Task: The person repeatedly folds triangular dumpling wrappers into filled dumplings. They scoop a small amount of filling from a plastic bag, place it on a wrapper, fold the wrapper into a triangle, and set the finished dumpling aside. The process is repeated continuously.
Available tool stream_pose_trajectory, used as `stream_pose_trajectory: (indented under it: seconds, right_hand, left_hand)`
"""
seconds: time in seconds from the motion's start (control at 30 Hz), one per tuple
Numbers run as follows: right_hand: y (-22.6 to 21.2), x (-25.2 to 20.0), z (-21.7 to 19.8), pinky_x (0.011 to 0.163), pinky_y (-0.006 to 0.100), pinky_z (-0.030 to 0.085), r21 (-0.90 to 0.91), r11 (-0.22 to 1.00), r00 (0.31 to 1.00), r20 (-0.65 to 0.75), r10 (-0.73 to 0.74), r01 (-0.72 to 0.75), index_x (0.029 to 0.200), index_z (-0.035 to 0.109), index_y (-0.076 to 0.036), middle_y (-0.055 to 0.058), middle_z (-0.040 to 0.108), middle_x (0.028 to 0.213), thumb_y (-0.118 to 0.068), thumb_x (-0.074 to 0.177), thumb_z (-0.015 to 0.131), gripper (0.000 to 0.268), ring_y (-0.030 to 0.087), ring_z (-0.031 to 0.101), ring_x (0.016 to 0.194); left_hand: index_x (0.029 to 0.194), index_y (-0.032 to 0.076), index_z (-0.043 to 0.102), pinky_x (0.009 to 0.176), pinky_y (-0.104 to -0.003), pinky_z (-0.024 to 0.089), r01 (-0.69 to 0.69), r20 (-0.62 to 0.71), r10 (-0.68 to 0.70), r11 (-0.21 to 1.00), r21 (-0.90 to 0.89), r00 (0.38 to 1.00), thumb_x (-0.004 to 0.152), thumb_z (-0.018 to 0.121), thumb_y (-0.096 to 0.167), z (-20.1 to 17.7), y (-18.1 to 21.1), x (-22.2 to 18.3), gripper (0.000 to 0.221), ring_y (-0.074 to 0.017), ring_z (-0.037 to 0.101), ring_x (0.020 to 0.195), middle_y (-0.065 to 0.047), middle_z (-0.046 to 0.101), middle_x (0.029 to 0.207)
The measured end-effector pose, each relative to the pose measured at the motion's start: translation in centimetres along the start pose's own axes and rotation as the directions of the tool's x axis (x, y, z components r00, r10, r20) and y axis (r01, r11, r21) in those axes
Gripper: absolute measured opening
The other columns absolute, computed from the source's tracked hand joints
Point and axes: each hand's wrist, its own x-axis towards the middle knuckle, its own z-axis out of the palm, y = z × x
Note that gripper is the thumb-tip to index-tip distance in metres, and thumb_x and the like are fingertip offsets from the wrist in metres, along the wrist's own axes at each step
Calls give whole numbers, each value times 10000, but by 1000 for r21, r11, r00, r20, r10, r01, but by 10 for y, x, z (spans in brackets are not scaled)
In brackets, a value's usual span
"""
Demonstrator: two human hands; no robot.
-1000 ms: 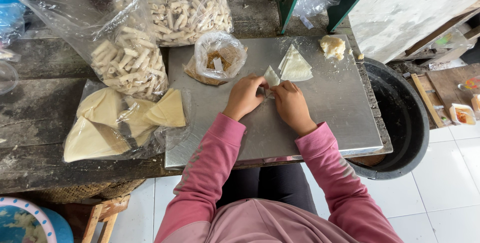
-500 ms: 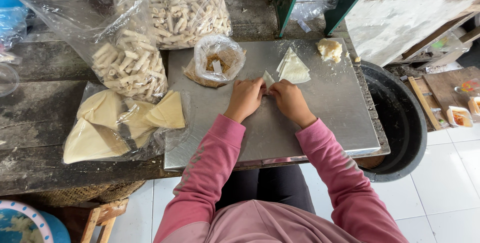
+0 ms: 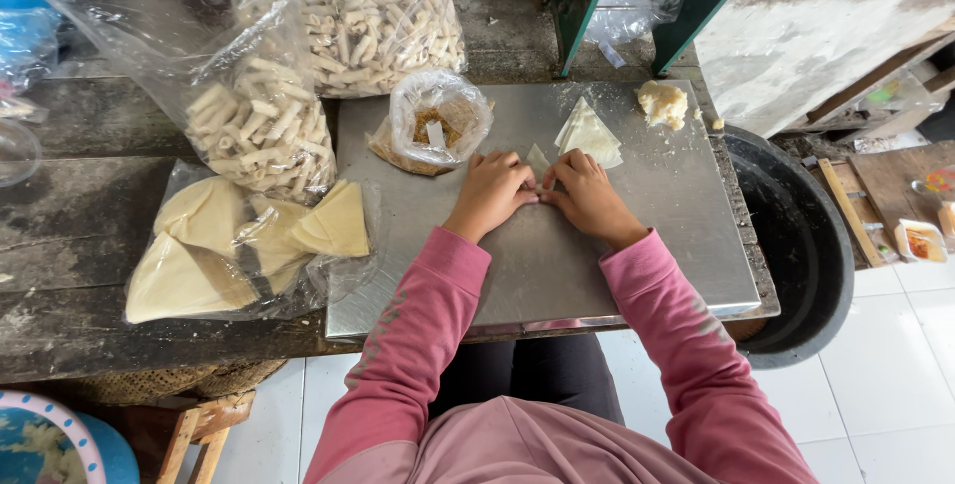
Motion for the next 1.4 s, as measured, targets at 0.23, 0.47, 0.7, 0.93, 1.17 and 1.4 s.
stream_pose_trajectory:
  seconds: [0.23,0.47,0.7,0.93,1.17,1.4]
  right_hand:
    - [-3,5,24,969,451,356,-4,930,920,-150,362,-367,955,743,-132,75,573,1102,-312,852,817,220,297,516,1128]
    - [7,3,10,972,470,295,-5,971,968,-76,238,-239,968,738,-146,99,530,1174,-304,843,813,215,316,433,1157]
    - [6,8,19,1025,472,279,-178,960,967,-179,183,-215,1029,743,-166,70,526,1250,-261,933,782,140,300,428,1242]
    - [5,13,10,1000,453,281,-16,975,967,-134,217,-221,969,764,-199,72,521,1187,-262,849,816,146,301,431,1188]
    - [9,4,21,1022,456,314,-194,975,982,-176,72,-106,1018,753,-192,64,537,1233,-222,895,793,133,301,470,1206]
    - [6,9,20,919,477,315,27,937,920,-180,348,-349,896,777,-167,88,531,1119,-280,777,850,180,315,450,1122]
  left_hand:
    - [857,162,766,895,-481,387,486,49,-484,866,-115,874,825,826,326,8,16,5,178,-251,639,953,-22,676,936]
    - [855,211,783,911,-497,381,191,-125,-191,982,-13,974,799,829,312,9,9,1,124,-274,597,1003,-16,641,945]
    - [841,186,785,950,-498,347,319,-167,-309,947,41,936,795,853,290,16,17,7,133,-273,552,1065,-37,608,1036]
    - [836,199,796,956,-502,355,252,-197,-250,968,-19,948,769,861,288,13,11,9,128,-286,540,1094,-23,597,1069]
    - [859,176,786,977,-480,382,172,-204,-143,976,131,969,847,813,233,20,13,4,64,-259,548,1108,-6,605,1107]
    - [794,179,790,908,-483,347,384,-182,-399,916,-111,899,725,874,300,15,17,0,163,-271,540,1077,-16,603,1032]
